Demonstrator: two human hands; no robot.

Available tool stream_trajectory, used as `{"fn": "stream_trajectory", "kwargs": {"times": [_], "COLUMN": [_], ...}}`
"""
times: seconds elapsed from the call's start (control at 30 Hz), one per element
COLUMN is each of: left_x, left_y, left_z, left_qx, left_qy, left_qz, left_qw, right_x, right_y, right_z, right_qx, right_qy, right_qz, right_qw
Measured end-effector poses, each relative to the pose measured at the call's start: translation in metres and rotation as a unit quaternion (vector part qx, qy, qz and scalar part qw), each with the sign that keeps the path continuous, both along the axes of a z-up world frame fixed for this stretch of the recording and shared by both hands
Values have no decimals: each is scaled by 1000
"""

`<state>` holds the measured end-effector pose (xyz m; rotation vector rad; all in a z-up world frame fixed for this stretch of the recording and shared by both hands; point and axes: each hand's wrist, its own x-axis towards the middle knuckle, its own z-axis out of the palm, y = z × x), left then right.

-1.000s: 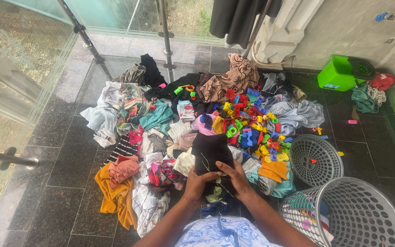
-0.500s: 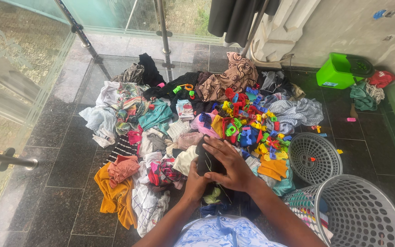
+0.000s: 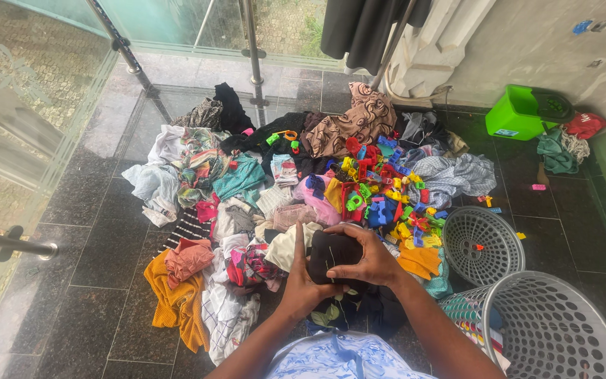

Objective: The person sits on the floor in front of a large pile of clothes and toy blocks, picks up garments one at a time, folds them by hand, and places the folded clothes into a perforated laundry basket. They fold a white printed cloth, a dark garment, an orange towel, and a yellow shirt.

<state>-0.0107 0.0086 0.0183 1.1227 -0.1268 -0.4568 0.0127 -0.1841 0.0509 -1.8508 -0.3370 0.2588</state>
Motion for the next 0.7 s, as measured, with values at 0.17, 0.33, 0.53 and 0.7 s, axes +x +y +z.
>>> {"fn": "stream_trajectory", "kwargs": {"times": [0.17, 0.33, 0.53, 0.7], "left_x": [2, 3, 8, 12], "left_y": [-1, 0, 8, 33], "left_z": [-13, -21, -23, -24], "left_qx": [39, 30, 0, 5], "left_qy": [-106, 23, 52, 38], "left_qz": [-12, -30, 56, 91], "left_qw": [993, 999, 997, 995], "right_x": [-6, -5, -1, -6], "right_y": [4, 7, 18, 51], "right_z": [-2, -5, -21, -48], "right_qx": [49, 38, 77, 211], "right_qy": [17, -28, -45, 79], "right_qz": [-25, -70, -128, -114], "right_qw": [998, 996, 988, 967]}}
